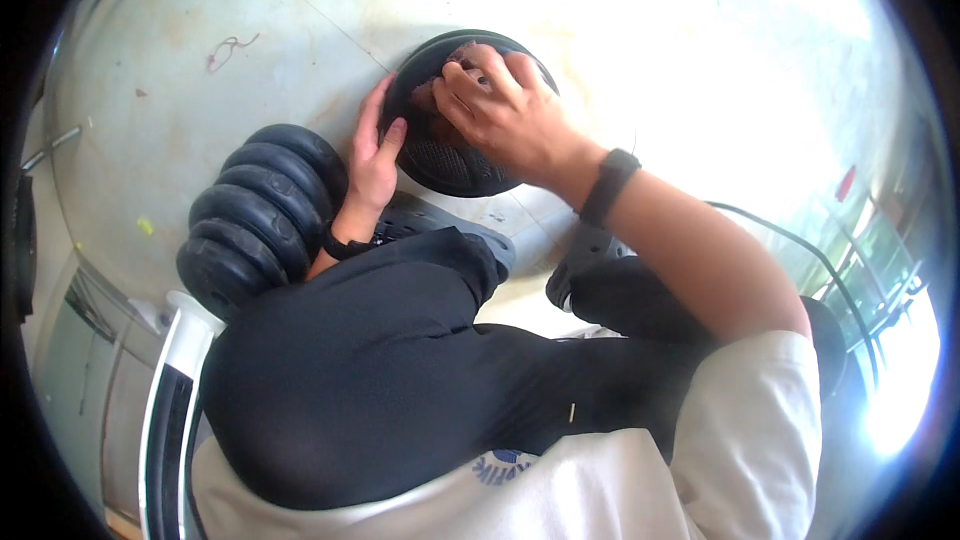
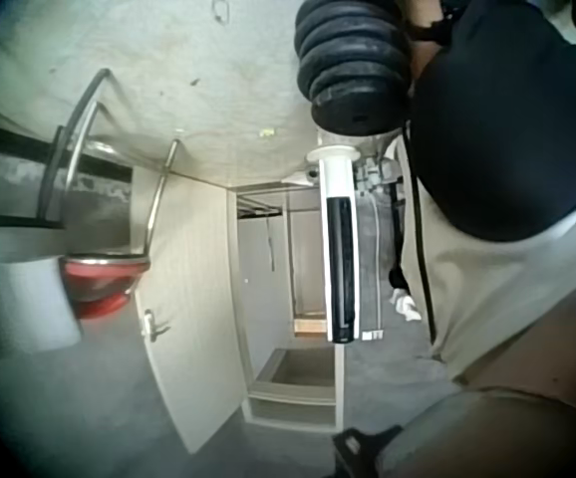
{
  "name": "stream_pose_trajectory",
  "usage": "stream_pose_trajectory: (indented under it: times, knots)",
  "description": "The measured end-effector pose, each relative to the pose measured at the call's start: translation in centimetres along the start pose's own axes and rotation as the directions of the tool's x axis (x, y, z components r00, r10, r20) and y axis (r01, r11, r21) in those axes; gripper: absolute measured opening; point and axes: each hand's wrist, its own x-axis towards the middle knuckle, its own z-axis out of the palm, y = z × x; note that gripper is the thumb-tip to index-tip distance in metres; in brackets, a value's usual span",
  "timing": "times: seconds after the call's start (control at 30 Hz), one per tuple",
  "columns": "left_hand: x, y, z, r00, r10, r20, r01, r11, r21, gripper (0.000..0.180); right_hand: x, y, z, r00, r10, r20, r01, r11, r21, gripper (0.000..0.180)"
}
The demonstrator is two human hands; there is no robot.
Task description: The person assembles a dumbbell by sliding multiple weight plates onto a bar and securing them with collars. They handle the plates and bar by hand, arranging them on the floor before lifting the completed dumbbell.
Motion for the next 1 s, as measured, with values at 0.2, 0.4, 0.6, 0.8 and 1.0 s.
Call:
stream_pose_trajectory:
  times: [0.2, 0.4, 0.6, 0.8, 1.0]
  knots:
    - [-0.1, 0.0, 0.5, 0.998, 0.056, 0.011, -0.057, 0.985, 0.165, 0.048, 0.1, -2.2, 1.6, 0.969, 0.242, 0.055, -0.238, 0.968, -0.083, 0.032]
    - [0.1, -0.5, 1.1, 0.999, 0.053, 0.000, -0.053, 0.996, 0.068, 0.049, 2.3, -3.6, 2.6, 0.855, 0.489, 0.175, -0.519, 0.789, 0.329, 0.029]
    - [0.1, -0.9, 1.6, 0.985, 0.130, -0.117, -0.111, 0.981, 0.162, 0.049, 2.0, -1.8, 1.1, 0.956, 0.236, 0.173, -0.255, 0.961, 0.102, 0.024]
    - [-1.1, -0.8, 1.4, 0.956, 0.250, -0.155, -0.205, 0.945, 0.256, 0.060, 2.8, -3.2, -2.3, 0.920, 0.184, 0.345, -0.194, 0.981, -0.008, 0.037]
    - [-9.3, -0.9, -1.3, 0.947, 0.101, -0.306, -0.045, 0.982, 0.182, 0.037, 4.5, -2.3, 0.8, 0.912, -0.280, 0.300, 0.290, 0.957, 0.013, 0.061]
